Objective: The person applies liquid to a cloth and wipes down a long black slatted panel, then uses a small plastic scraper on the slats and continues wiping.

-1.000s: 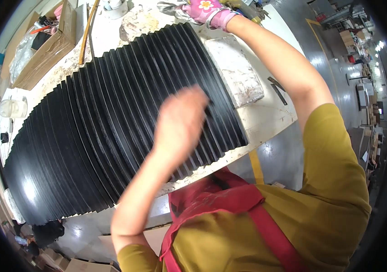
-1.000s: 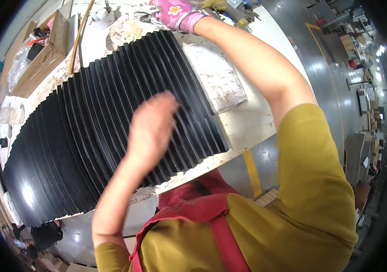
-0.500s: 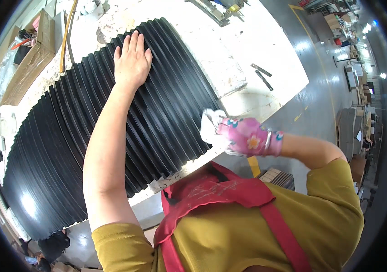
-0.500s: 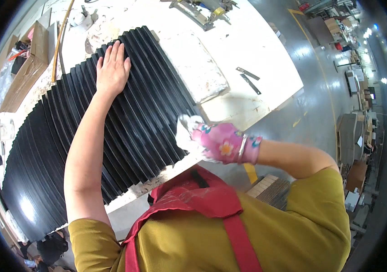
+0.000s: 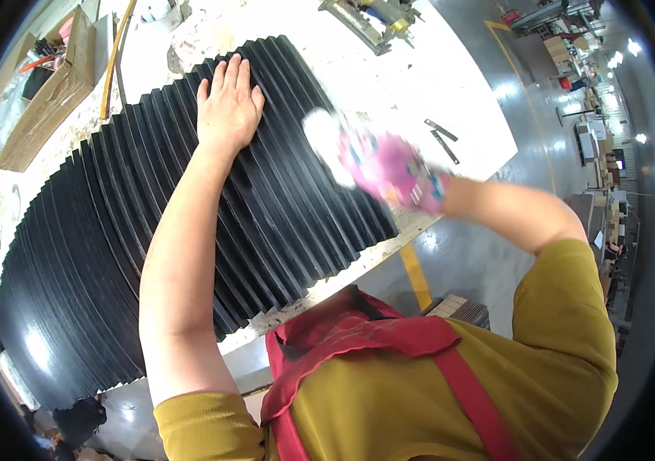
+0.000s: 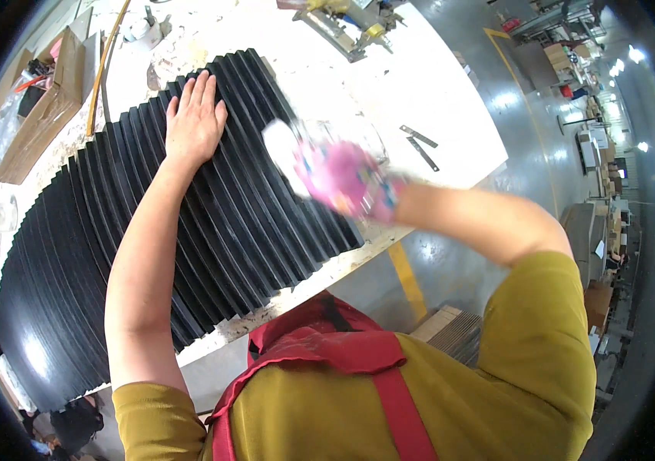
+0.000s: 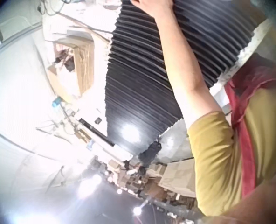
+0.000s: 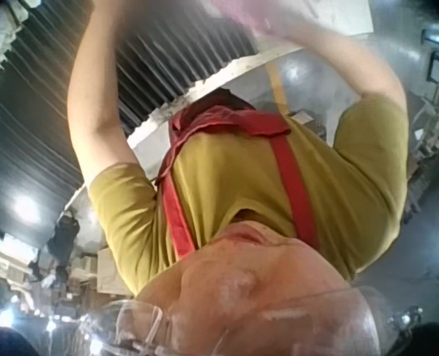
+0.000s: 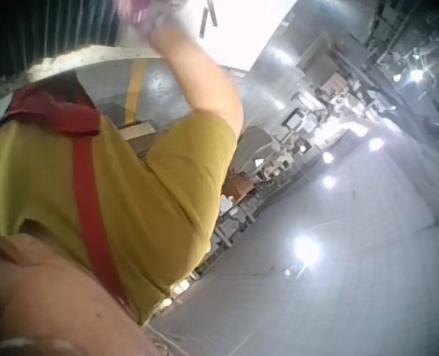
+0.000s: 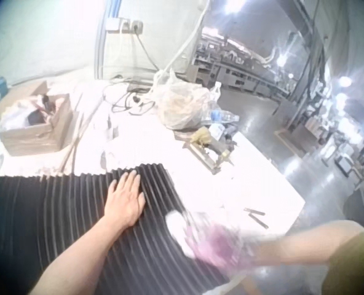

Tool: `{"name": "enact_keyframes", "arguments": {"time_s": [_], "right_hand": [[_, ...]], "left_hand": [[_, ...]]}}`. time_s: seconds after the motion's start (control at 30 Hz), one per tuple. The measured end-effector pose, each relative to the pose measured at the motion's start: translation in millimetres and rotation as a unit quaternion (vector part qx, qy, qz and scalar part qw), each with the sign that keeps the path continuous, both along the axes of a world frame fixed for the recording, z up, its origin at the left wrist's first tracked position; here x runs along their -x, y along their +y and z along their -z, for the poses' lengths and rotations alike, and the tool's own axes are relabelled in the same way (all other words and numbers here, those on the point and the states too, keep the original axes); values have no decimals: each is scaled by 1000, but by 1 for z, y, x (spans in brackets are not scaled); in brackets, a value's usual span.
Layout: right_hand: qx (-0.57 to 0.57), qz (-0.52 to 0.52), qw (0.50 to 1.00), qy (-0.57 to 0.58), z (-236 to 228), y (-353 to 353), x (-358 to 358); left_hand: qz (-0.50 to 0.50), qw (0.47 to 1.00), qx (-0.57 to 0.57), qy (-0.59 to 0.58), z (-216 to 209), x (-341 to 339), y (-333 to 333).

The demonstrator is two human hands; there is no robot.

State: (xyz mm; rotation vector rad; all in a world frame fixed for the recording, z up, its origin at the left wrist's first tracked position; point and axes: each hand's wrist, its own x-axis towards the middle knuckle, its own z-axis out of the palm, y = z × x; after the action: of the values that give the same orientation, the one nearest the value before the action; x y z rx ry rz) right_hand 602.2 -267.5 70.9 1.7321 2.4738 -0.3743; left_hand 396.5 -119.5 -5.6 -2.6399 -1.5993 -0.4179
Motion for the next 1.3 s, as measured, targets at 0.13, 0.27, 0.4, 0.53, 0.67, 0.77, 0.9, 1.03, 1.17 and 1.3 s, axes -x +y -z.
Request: {"name": "enact_keyframes", "arguments": {"time_s": [0.13,0.27,0.4,0.53,0.67,0.77,0.9,1.03,1.17,1.3], "right_hand": [[276,-186,932,-142,-71,-61,-11],[245,29,969,10,-95,-2,-72],[-212,-14,974,77,-107,52,-81],[-158,-185,970,-16,-45,36,-28],[-44,-180,971,-151,-5,39,-5],[-152,-178,969,-72,6,110,-1],[-223,-107,955,-166,23,216,7],[-151,-126,980,-24,6,119,1],[-16,-327,940,-97,-17,14,-18],[160,-234,957,-59,-79,50,-19]], "left_hand": [[7,1000,17,-8,-2,1,1],[35,973,-4,-226,-16,21,-5],[239,937,0,-257,-56,2,-99],[332,921,82,-186,-42,-43,-189],[304,936,123,-131,-26,-58,-197],[301,937,113,-139,-28,-59,-196],[312,931,121,-146,-33,-64,-193],[306,931,132,-150,-28,-58,-194],[300,928,172,-142,-35,-53,-196],[370,896,96,-227,-34,-30,-199]]}}
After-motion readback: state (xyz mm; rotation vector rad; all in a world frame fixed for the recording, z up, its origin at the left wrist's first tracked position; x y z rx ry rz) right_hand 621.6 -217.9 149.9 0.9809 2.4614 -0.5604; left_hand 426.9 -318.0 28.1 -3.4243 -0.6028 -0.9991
